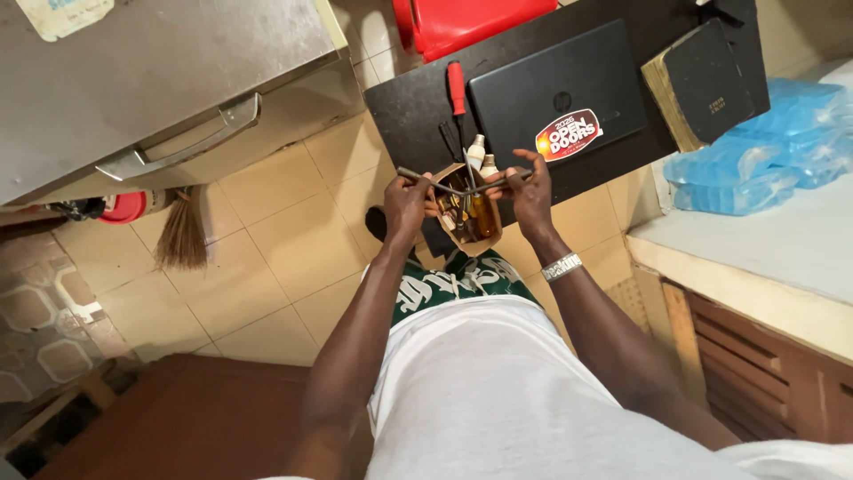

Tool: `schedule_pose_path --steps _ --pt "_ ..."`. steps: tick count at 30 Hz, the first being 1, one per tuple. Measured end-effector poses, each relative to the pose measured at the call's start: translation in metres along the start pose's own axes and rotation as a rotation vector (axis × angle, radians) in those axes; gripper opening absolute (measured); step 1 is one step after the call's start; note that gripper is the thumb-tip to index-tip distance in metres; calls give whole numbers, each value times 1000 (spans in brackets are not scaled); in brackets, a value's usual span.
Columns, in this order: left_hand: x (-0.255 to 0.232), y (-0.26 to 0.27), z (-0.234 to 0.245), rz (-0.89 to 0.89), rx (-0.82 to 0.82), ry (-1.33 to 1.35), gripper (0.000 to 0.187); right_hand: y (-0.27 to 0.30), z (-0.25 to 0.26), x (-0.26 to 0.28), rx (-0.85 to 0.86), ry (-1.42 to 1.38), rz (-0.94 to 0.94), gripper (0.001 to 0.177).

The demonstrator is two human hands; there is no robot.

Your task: Reinstalling a ceiling light cover and then organizing electrical components and tools at a desk.

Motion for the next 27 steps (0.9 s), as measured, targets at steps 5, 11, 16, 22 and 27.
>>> schedule_pose_path --steps 5,11,16,22,27 --pt "12 -15 4 -76 -5 -56 24 6 -2 -4 -78 17 -61 36" --pt "15 -11 6 -154 52 -208 30 7 1 4 -157 140 -155 17" --pt "4 2 0 -150 73 -468 38 1 3 2 -139 198 -171 16" --pt "28 -22 1 -320 4 -640 26 8 -11 21 -128 126 -229 18" --pt "5 -25 13 -238 -39 -574 23 7 -21 21 -28 -30 -288 17"
Point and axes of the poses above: each hand's wrist, its own y-axis away from the middle knuckle, its own z-axis out of the back of the hand, x = y × z, the point moved 2 cm from there along -y, towards the middle knuckle, and after that the axes turned 15 degrees about -x, right-handed, at the moved point
